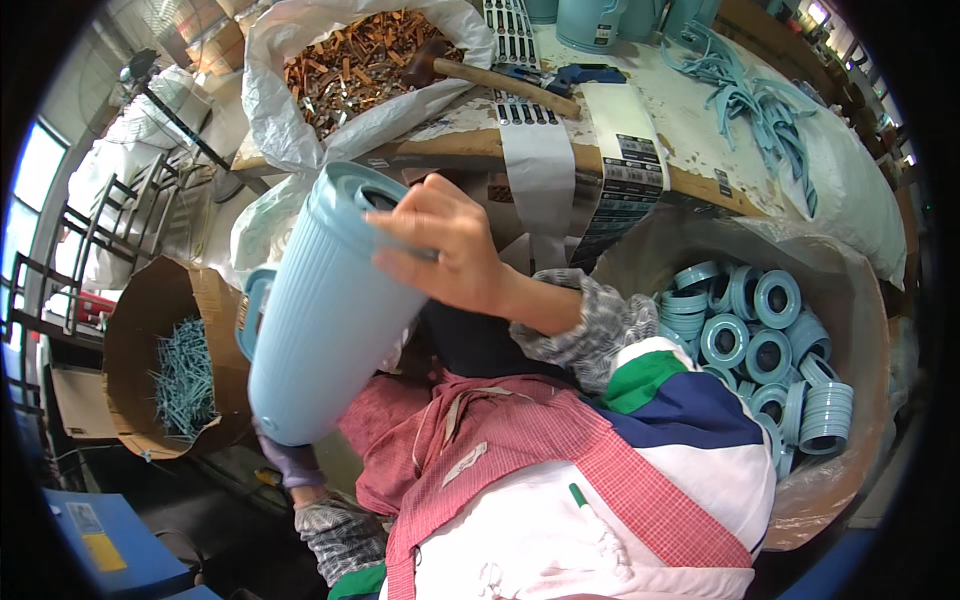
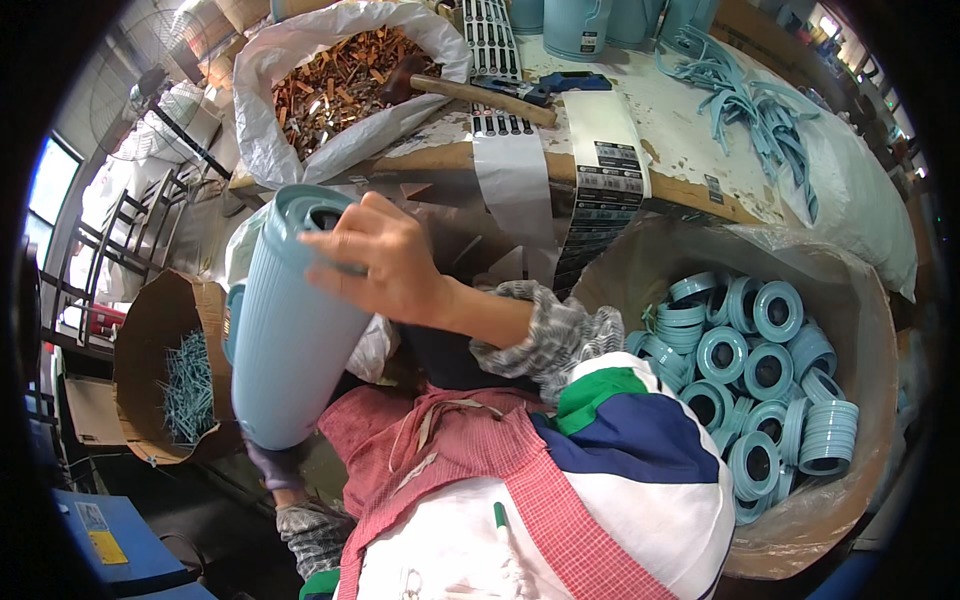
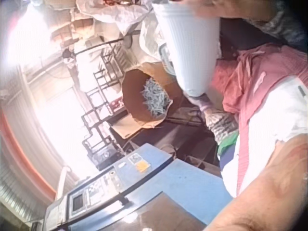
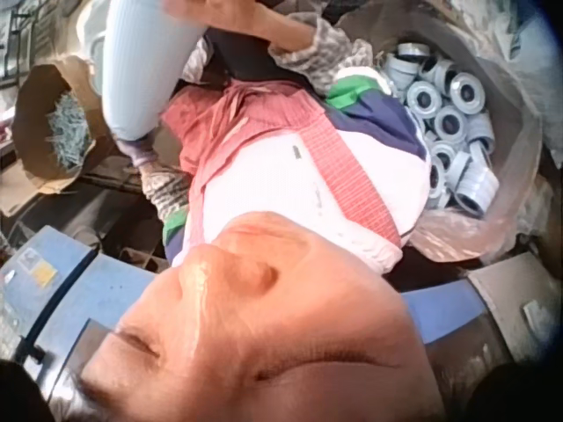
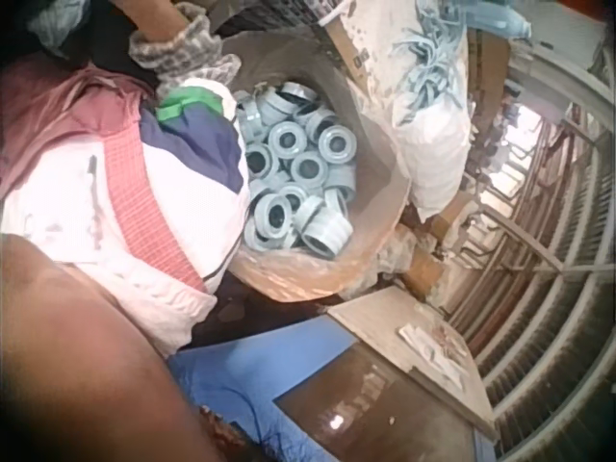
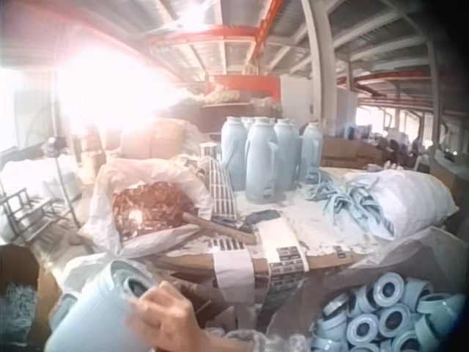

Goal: The person repeatedly picks up light blue plastic kettles, removes a sticker from the body, and attaches a handle to the top. The person then places the assembled kettle aside and repeats the process with another unit.

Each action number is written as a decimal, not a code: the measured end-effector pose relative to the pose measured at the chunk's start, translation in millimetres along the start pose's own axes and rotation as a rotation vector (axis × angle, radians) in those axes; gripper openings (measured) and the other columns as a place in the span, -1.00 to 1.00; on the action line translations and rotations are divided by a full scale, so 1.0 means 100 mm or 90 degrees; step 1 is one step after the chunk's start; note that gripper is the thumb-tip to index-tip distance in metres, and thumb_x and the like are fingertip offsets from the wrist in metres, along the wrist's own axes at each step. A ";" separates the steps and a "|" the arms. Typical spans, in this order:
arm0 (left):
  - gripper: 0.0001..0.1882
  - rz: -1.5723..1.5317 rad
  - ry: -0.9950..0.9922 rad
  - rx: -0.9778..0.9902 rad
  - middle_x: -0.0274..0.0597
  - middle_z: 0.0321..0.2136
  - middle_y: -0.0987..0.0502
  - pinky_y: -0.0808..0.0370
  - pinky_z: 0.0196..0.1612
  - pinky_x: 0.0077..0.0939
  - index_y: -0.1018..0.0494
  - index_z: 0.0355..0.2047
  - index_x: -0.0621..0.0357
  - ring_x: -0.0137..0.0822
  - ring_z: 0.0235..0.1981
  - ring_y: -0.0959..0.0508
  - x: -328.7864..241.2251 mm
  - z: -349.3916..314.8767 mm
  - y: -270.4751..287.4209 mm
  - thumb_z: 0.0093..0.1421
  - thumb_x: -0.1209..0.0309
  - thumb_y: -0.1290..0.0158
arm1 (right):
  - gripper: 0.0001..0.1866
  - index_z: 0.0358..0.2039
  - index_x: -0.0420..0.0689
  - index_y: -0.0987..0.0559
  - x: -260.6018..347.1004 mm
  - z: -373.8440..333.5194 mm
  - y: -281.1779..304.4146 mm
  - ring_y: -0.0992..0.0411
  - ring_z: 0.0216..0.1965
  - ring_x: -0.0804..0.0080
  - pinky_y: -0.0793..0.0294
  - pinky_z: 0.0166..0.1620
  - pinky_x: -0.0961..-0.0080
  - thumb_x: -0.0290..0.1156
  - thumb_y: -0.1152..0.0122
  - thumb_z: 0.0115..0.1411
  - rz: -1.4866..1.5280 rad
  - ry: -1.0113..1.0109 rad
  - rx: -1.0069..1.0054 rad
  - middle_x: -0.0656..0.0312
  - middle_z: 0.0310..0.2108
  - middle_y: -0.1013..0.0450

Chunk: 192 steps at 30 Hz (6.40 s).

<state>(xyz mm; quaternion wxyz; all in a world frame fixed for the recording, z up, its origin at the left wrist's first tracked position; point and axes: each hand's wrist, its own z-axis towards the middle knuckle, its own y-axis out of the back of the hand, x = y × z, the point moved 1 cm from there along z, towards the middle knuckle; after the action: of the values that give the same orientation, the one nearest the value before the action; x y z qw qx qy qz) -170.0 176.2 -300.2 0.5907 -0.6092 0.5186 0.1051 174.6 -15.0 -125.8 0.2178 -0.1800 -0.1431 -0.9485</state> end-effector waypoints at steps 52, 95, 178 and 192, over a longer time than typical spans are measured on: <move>-0.92 1.024 -0.046 0.444 -0.22 -0.07 -0.42 -0.21 -0.50 -0.71 -0.42 -0.38 0.26 -0.63 -0.54 -0.25 -0.24 0.36 -3.72 0.09 0.58 -0.07 | -0.53 -0.13 -0.02 -0.52 -3.38 -0.03 5.34 -0.25 0.00 -0.18 -0.32 0.01 0.12 -0.32 -0.19 -0.17 -0.805 -0.660 0.255 0.00 0.12 -0.13; -0.56 0.894 -1.270 0.653 -0.16 -0.10 -0.41 -0.40 -0.07 -0.30 -0.47 -0.14 0.02 -0.10 -0.09 -0.43 0.24 -0.59 -3.67 -0.10 0.31 -0.19 | -0.72 -0.04 -0.23 -0.38 0.01 -0.06 1.96 -0.23 -0.68 0.64 -0.17 -0.65 0.77 -0.44 0.07 0.25 0.719 -0.611 0.030 0.24 -0.56 -0.34; -0.73 0.591 -0.071 0.322 -0.03 -0.11 -0.45 -0.28 0.06 -0.46 -0.45 -0.20 0.41 -0.26 -0.04 -0.41 0.26 0.20 -2.13 0.05 0.61 0.05 | -0.60 -0.09 -0.24 -0.32 -3.09 0.65 3.68 -0.33 -0.08 0.00 -0.27 -0.02 0.14 -0.38 -0.12 0.07 -0.931 -0.242 -0.086 -0.12 -0.16 -0.36; -0.75 0.550 -0.205 0.437 -0.15 -0.10 -0.44 -0.29 0.07 -0.43 -0.46 -0.13 0.22 -0.28 -0.02 -0.39 0.31 0.22 -1.42 0.15 0.51 -0.01 | -0.75 -0.21 -0.25 -0.43 -2.15 -1.25 3.85 -0.39 -0.42 0.30 -0.42 -0.31 0.40 -0.35 0.08 0.21 -0.396 -0.511 0.262 0.08 -0.30 -0.40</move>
<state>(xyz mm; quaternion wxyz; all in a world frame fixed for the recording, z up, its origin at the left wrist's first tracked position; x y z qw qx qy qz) -38.3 145.3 -242.0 0.7294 -0.0912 0.6287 0.2537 498.5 -313.7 -250.4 -0.1137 -0.4307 -0.4442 -0.7773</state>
